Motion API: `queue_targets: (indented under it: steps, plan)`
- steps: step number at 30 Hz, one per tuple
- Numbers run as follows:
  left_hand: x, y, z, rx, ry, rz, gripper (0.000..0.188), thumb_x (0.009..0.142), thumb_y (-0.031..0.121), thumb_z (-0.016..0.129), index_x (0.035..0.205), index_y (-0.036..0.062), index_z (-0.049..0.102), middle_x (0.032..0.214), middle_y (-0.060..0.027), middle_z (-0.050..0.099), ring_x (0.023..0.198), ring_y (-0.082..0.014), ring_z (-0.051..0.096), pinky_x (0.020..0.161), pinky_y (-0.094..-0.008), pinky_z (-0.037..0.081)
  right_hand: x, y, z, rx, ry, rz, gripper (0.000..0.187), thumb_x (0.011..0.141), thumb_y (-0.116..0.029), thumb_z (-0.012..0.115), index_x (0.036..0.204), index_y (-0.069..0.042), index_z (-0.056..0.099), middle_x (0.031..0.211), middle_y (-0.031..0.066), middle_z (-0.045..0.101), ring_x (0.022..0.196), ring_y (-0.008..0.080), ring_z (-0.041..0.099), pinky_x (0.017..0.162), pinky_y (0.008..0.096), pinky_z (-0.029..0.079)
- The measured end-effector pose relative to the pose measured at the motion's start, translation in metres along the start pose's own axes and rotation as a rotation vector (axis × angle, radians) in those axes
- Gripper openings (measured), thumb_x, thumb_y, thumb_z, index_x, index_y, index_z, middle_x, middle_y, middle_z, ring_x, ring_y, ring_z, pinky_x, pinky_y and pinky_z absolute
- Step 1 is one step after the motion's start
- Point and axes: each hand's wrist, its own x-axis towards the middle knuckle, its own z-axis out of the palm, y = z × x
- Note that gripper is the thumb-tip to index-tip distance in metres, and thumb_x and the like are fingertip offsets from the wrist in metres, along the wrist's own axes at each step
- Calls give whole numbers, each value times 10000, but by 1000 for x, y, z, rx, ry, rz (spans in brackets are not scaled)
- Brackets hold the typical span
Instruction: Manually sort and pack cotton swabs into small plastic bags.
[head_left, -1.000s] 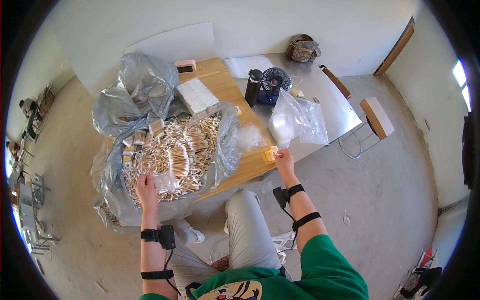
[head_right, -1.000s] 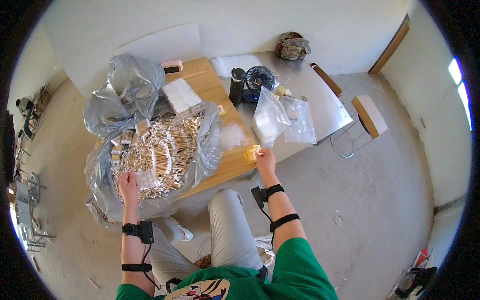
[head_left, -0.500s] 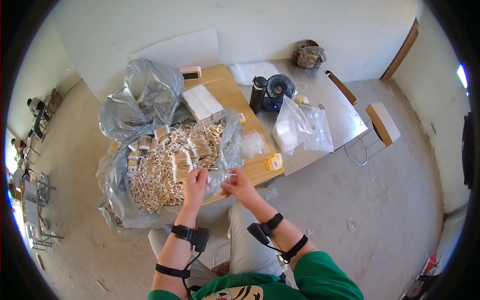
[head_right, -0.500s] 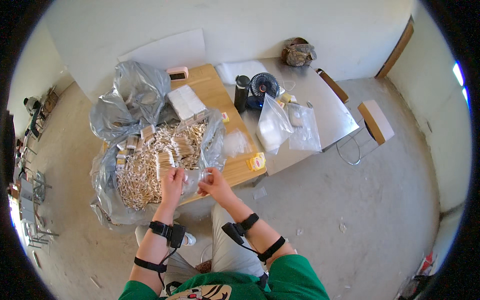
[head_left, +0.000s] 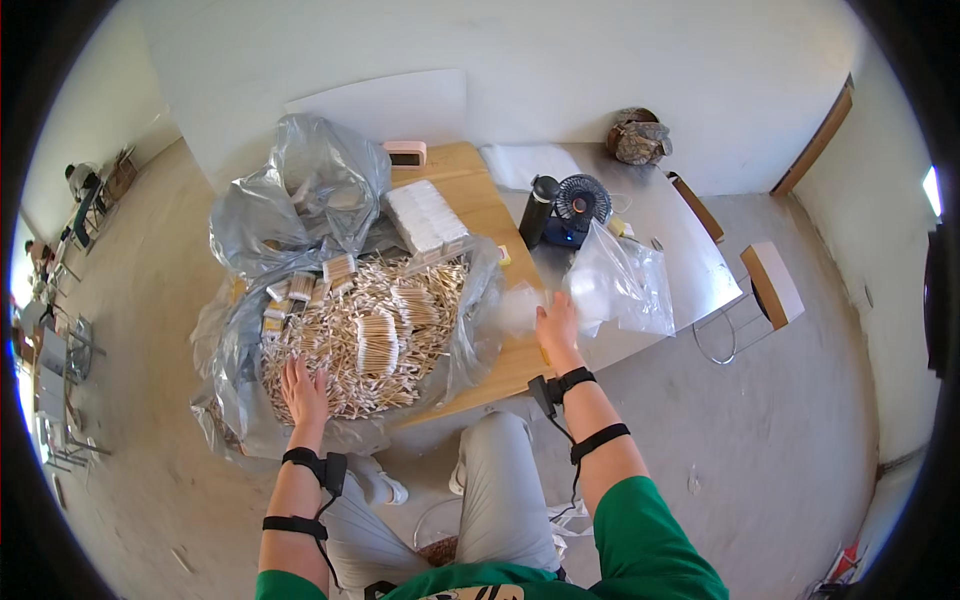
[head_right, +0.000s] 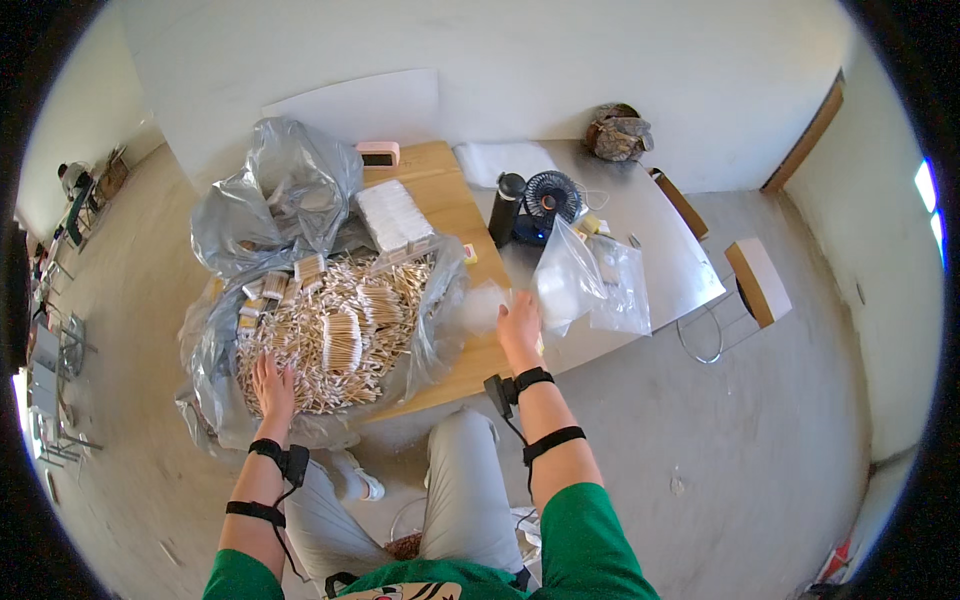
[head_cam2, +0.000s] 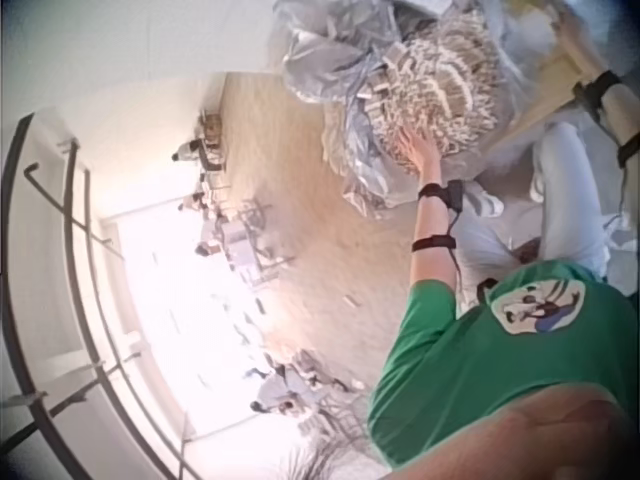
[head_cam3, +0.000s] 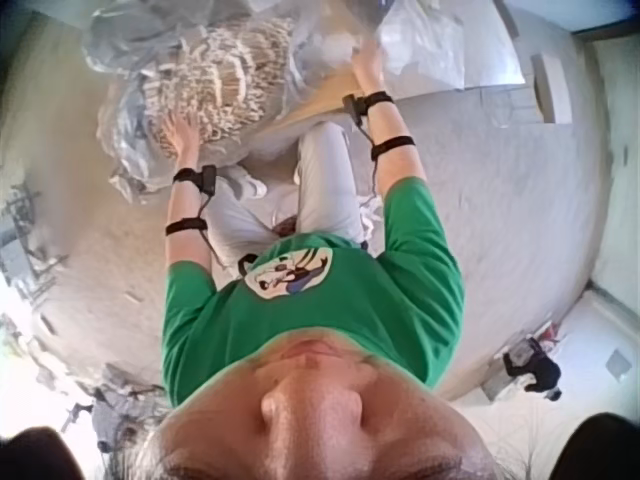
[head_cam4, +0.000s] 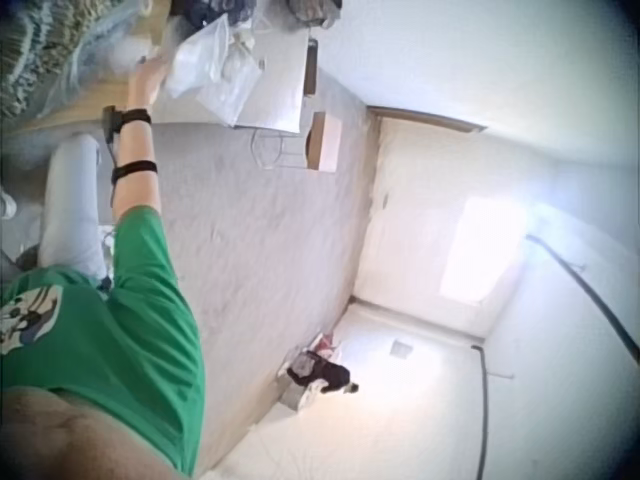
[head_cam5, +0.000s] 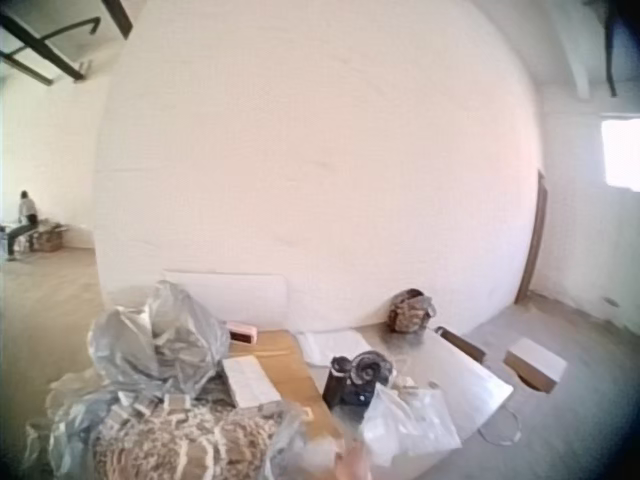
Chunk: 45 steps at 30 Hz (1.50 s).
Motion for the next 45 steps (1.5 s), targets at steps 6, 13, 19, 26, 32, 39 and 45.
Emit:
queue_targets:
  steps: [6, 13, 19, 26, 32, 39, 45]
  plan:
    - [-6, -17, 19, 151, -10, 19, 543, 902, 325, 485, 1383, 117, 344, 1480, -129, 230, 1347, -349, 212, 1106, -469, 148, -24, -10, 39, -491, -115, -382, 562, 912, -366, 447, 1372, -70, 319, 1440, 181, 279, 1351, 344, 215, 1095, 485, 166]
    - [-11, -18, 11, 154, -15, 8, 518, 901, 345, 464, 1368, 135, 383, 1477, -104, 249, 1344, -326, 233, 1106, -470, 152, -37, -17, 60, -603, -286, -305, 529, 948, -392, 340, 1422, -163, 289, 1495, 153, 184, 1383, 348, 133, 1115, 493, 88]
    - [-2, -9, 12, 126, 91, 54, 485, 900, 362, 465, 1333, 143, 436, 1451, -89, 306, 1317, -320, 280, 1096, -469, 190, -19, -15, 61, -751, -324, -267, 523, 946, -447, 315, 1423, -233, 287, 1499, 158, 164, 1382, 355, 134, 1100, 526, 137]
    - [-4, -20, 20, 120, 128, 55, 484, 906, 375, 457, 1340, 161, 431, 1452, -79, 300, 1318, -306, 275, 1102, -464, 175, -46, -36, 44, 164, -60, -267, 275, 881, -224, 542, 1078, -34, 566, 1048, 139, 583, 990, 243, 546, 864, 352, 430]
    - [-5, -22, 24, 118, 139, 58, 488, 904, 372, 453, 1341, 157, 428, 1451, -79, 301, 1314, -308, 277, 1099, -468, 177, -230, -100, 52, 518, -1644, 160, 127, 782, -82, 639, 889, -14, 643, 767, 65, 660, 707, 125, 627, 669, 267, 499]
    - [-1, -25, 20, 166, 120, 69, 490, 898, 358, 452, 1339, 146, 430, 1445, -84, 308, 1307, -318, 288, 1093, -476, 183, -325, 82, 291, -243, -1137, -424, 198, 834, -176, 548, 937, -37, 646, 791, 138, 670, 729, 342, 624, 667, 389, 492]
    - [6, -17, 31, 119, 63, 133, 481, 882, 308, 487, 1316, 105, 446, 1432, -113, 323, 1283, -354, 313, 1074, -493, 200, -344, 118, 342, -107, -665, -482, 184, 822, -150, 521, 921, -50, 640, 871, 161, 660, 802, 402, 589, 695, 434, 471]
